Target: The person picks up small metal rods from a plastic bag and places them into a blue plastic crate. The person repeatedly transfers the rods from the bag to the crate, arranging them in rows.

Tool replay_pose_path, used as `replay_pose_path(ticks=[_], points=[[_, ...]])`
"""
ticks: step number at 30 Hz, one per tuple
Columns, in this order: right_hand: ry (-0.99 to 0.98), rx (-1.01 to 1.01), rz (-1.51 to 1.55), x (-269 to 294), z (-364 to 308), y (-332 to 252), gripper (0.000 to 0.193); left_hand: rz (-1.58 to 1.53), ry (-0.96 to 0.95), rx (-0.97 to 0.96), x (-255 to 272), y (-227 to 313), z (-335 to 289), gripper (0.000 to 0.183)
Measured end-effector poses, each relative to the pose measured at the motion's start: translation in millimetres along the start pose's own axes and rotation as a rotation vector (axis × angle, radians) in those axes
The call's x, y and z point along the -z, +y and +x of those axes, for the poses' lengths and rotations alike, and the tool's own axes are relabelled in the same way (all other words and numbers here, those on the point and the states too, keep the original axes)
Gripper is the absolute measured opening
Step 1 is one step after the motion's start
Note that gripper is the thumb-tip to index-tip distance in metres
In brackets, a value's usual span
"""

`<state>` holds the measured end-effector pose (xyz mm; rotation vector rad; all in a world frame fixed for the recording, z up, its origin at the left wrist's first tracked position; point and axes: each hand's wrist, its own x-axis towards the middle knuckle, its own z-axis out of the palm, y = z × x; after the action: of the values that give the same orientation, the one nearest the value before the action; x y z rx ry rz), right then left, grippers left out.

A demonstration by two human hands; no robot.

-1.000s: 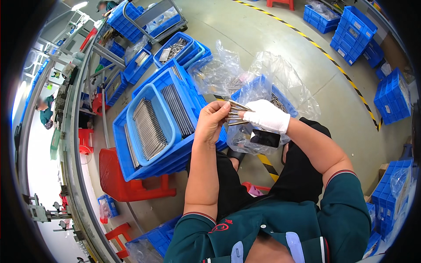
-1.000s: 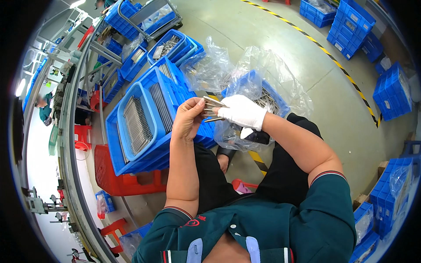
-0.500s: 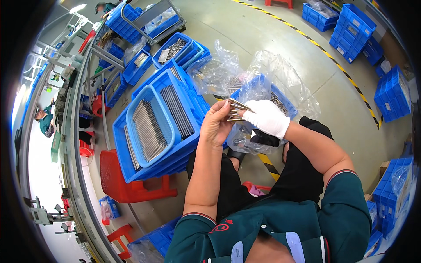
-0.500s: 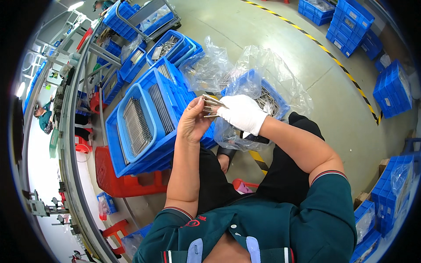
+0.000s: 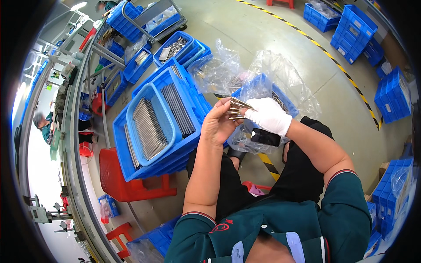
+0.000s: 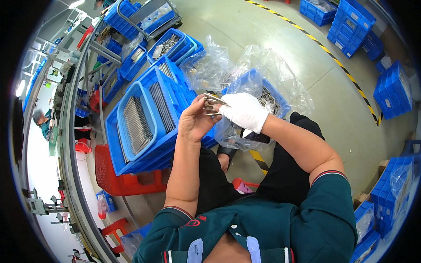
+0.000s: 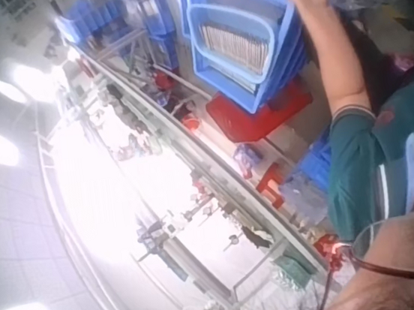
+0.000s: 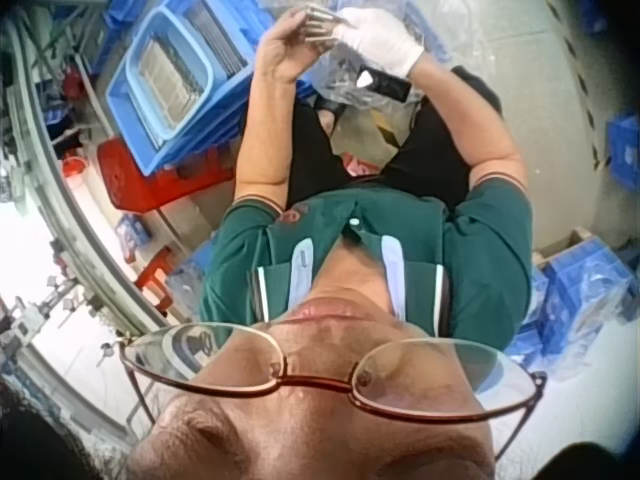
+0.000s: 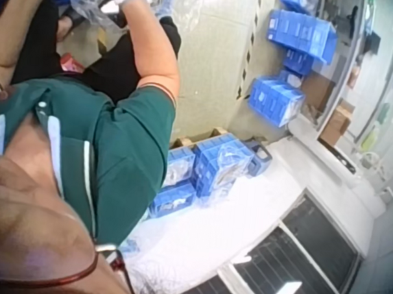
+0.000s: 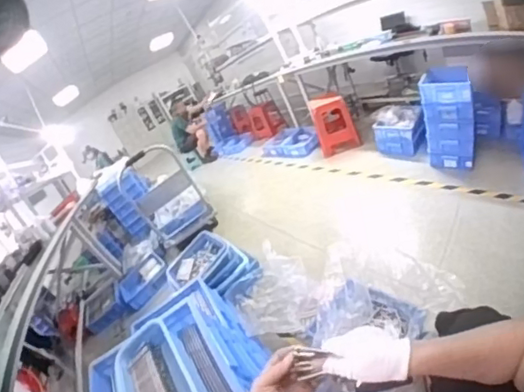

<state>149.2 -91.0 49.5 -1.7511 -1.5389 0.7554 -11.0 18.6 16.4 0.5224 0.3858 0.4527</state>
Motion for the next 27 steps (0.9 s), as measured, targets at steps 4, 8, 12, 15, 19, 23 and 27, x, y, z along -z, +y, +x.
replay_pose_path(ticks=[4,8,12,15,19,23,27], points=[[0.044,0.075,0.039,-3,-2,5,0.025,-0.043,-0.010,0.017,-4,-1,-1,0.023],[0.024,0.023,0.007,-3,0,4,0.031,-0.026,-0.038,-0.058,-1,-5,3,0.024],[0.012,-0.008,0.032,-1,0,-3,0.033,-0.060,-0.089,-0.072,2,-6,3,0.022],[-0.011,0.076,0.116,-4,-5,-4,0.030,-0.127,-0.201,-0.009,5,0,2,0.020],[0.055,0.102,0.174,-7,-4,2,0.030,-0.032,-0.138,-0.070,-1,0,1,0.018],[0.001,-0.030,0.121,-2,4,6,0.034,0.355,0.087,-0.284,-12,-1,-4,0.017],[-0.068,-0.051,0.302,0,8,15,0.030,0.605,0.123,-0.365,-24,7,-9,0.021]])
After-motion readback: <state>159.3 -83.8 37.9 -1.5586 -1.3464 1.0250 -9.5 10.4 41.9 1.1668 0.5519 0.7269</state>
